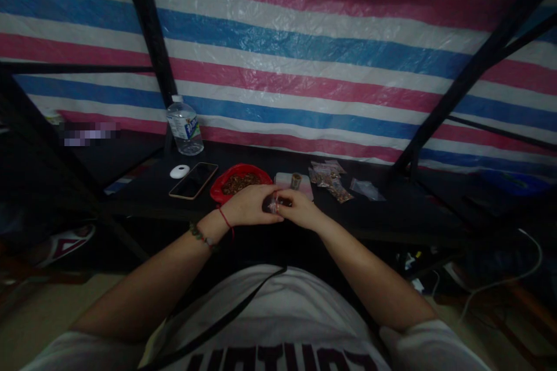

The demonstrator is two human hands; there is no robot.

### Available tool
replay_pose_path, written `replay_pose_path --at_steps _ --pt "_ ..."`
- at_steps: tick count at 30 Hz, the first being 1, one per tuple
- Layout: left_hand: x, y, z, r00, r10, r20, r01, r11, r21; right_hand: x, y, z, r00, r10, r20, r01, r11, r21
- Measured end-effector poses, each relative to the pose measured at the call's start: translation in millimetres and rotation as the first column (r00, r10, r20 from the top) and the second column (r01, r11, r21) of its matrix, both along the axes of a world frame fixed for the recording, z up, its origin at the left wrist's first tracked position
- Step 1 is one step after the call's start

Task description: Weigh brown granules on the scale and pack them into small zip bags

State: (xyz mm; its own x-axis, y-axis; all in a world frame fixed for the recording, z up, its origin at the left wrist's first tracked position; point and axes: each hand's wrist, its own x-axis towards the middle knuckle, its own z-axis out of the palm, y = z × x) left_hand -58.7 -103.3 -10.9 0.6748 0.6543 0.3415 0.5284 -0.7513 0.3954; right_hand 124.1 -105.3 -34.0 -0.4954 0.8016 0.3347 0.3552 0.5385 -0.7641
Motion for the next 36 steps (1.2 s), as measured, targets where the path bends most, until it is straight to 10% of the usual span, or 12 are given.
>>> replay_pose_path --at_steps 4,10,18,30,36 --pt "-8 5 8.3 0.987 0.127 0.1 -0.128 0.992 0.012 19 18 2 0.972 -0.22 -0.08 0.227 0.97 0.087" --pt "-40 29 14.6 0.883 0.436 0.173 -0.454 0.887 0.082 61 68 -22 0.823 -0.568 0.03 0.535 0.791 0.297" --pt "-45 48 -10.7 0.854 0.518 0.045 -0.519 0.855 0.009 58 97 -43 0.824 -0.548 0.142 0.515 0.83 0.216" --pt "-19 36 -21.3 0.902 0.344 0.262 -0.358 0.934 0.005 -6 65 7 0.964 -0.094 -0.25 0.085 0.995 -0.047" --pt "-15 31 -18.9 0.881 0.346 0.324 -0.344 0.937 -0.064 -12 58 28 0.993 -0.012 -0.117 0.023 0.995 0.093"
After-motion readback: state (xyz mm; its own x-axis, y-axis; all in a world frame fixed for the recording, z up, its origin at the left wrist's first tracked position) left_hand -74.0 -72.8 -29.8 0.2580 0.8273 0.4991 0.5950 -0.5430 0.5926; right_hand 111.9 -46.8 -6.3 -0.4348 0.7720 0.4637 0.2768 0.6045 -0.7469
